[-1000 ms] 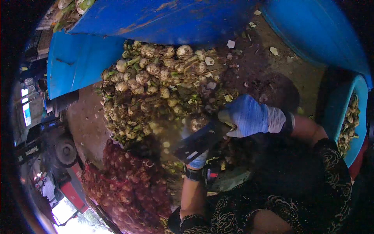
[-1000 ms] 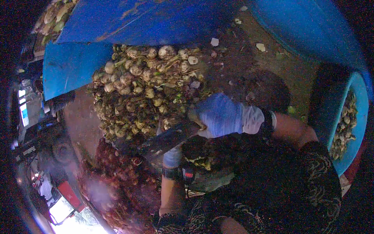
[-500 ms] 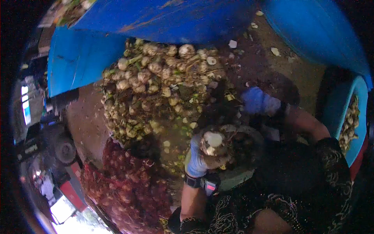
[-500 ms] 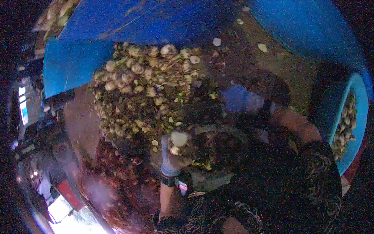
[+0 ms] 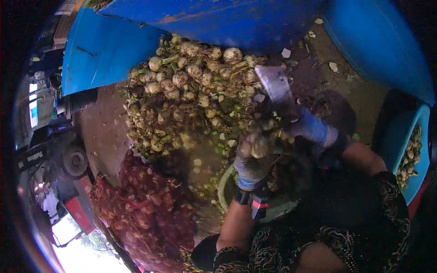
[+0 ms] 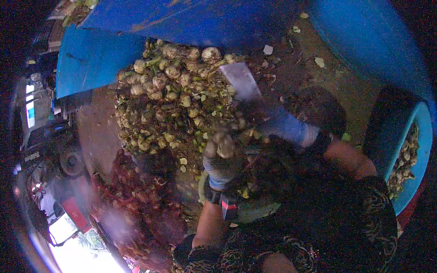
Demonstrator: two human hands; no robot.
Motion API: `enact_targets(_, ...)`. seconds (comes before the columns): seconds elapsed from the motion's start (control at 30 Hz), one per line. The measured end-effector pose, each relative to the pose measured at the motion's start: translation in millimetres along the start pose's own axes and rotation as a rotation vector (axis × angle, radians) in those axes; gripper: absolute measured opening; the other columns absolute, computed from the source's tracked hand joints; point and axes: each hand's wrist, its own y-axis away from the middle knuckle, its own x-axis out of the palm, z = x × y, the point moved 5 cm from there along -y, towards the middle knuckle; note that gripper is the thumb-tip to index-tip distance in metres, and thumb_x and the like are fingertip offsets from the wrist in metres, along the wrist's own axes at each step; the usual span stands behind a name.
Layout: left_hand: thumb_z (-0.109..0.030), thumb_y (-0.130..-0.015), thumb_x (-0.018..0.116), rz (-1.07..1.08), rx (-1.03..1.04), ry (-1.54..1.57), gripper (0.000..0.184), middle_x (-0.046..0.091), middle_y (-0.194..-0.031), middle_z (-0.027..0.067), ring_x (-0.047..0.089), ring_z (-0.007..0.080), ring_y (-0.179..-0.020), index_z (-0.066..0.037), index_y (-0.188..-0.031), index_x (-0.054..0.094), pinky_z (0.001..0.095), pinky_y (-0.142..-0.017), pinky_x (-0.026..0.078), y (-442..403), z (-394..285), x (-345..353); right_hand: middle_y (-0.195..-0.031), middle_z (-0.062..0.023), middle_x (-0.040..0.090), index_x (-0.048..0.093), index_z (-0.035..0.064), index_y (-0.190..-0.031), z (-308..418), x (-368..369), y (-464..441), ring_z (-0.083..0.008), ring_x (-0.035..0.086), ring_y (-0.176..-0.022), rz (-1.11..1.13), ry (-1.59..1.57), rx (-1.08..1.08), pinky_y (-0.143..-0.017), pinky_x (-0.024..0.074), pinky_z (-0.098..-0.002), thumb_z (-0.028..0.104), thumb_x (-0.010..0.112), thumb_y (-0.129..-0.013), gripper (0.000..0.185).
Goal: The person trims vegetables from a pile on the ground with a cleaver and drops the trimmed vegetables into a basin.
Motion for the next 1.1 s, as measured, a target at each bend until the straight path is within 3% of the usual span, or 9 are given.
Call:
enact_targets(0.33, -0.022, -0.079, 0.055, -0.170, -0.437, 0.101, 0.041, 0.055, -0.113, 0.0123, 0.055, 0.0279, -0.102, -0.005, -0.116, 0.050, 0.0396, -0.080, 0.049, 27, 15, -26, -0.077, 0.0024, 0.049, 0.055, 0.0053, -0.094, 5, -22, -4, -0.0081, 0.046, -0.071, -0.119, 0.429, -0.148, -0.064, 0.0417, -0.0250, 0.002, 0.065, -0.064, 0.032)
enact_targets(0.43, -0.013, -0.078, 0.055, 0.034, -0.181, -0.751, 0.029, 0.059, -0.103, 0.0101, 0.057, 0.0233, -0.095, -0.003, -0.106, 0.057, 0.0341, -0.080, 0.047, 27, 6, -45, -0.074, 0.0011, 0.049, 0.055, 0.0052, -0.085, -6, -30, -8, -0.0077, 0.045, -0.069, -0.036, 0.463, -0.065, -0.063, 0.0412, -0.0250, 0.005, 0.066, -0.065, 0.023)
enact_targets(0.5, -0.007, -0.077, 0.056, -0.253, -0.282, -0.715, 0.021, 0.060, -0.098, 0.0088, 0.056, 0.0189, -0.091, -0.002, -0.096, 0.061, 0.0295, -0.079, 0.044, 21, 2, -67, -0.072, 0.0004, 0.049, 0.054, 0.0053, -0.081, -7, -30, -9, -0.0075, 0.045, -0.069, 0.018, 0.537, -0.060, -0.062, 0.0409, -0.0252, 0.007, 0.066, -0.066, 0.019)
enact_targets(0.63, -0.009, -0.076, 0.058, -0.033, 0.151, -1.246, 0.021, 0.060, -0.094, 0.0082, 0.055, 0.0176, -0.088, -0.001, -0.095, 0.060, 0.0287, -0.080, 0.043, 9, -17, -43, -0.072, -0.0027, 0.053, 0.055, 0.0043, -0.079, 8, -13, 5, -0.0080, 0.050, -0.070, 0.025, 0.586, -0.046, -0.060, 0.0413, -0.0272, 0.015, 0.067, -0.069, 0.019)
enact_targets(0.7, -0.013, -0.079, 0.057, -0.223, -0.058, -0.948, 0.024, 0.062, -0.099, 0.0131, 0.062, 0.0210, -0.085, 0.000, -0.098, 0.061, 0.0326, -0.078, 0.050, 14, -21, -45, -0.074, -0.0042, 0.056, 0.056, 0.0031, -0.081, -6, -15, 5, -0.0093, 0.053, -0.071, 0.045, 0.474, 0.029, -0.059, 0.0421, -0.0287, 0.017, 0.067, -0.070, 0.021)
enact_targets(0.77, -0.011, -0.078, 0.057, -0.058, 0.239, -1.237, 0.025, 0.061, -0.104, 0.0131, 0.061, 0.0214, -0.086, -0.001, -0.100, 0.060, 0.0323, -0.078, 0.050, 22, -43, -31, -0.080, -0.0080, 0.060, 0.057, 0.0022, -0.092, -45, -24, -4, -0.0140, 0.057, -0.076, 0.316, 0.949, -0.003, -0.063, 0.0448, -0.0310, 0.018, 0.067, -0.070, 0.028)
enact_targets(0.83, -0.006, -0.077, 0.060, -0.037, -0.157, -0.436, 0.033, 0.054, -0.116, 0.0127, 0.059, 0.0227, -0.093, -0.003, -0.109, 0.055, 0.0337, -0.077, 0.050, 33, -47, -23, -0.085, -0.0110, 0.062, 0.058, 0.0024, -0.101, -60, -24, -3, -0.0183, 0.059, -0.080, 0.394, 0.984, -0.033, -0.067, 0.0465, -0.0328, 0.019, 0.067, -0.071, 0.036)
enact_targets(1.0, -0.005, -0.081, 0.057, 0.226, -0.456, -1.036, 0.029, 0.056, -0.110, 0.0103, 0.058, 0.0229, -0.095, -0.001, -0.109, 0.052, 0.0319, -0.068, 0.052, 29, -47, 1, -0.094, -0.0139, 0.063, 0.059, 0.0035, -0.106, -89, -57, -9, -0.0204, 0.060, -0.087, 0.307, 1.129, -0.158, -0.073, 0.0472, -0.0331, 0.021, 0.068, -0.069, 0.042)
enact_targets(1.1, -0.017, -0.078, 0.066, -0.373, -0.301, -0.897, 0.039, 0.060, -0.101, 0.0069, 0.060, 0.0147, -0.071, -0.003, -0.112, 0.053, 0.0281, -0.055, 0.048, -4, -82, -92, -0.083, -0.0136, 0.061, 0.057, 0.0021, -0.104, -38, -40, -5, -0.0241, 0.059, -0.072, 0.130, 1.069, -0.076, -0.065, 0.0474, -0.0388, 0.023, 0.061, -0.074, 0.037)
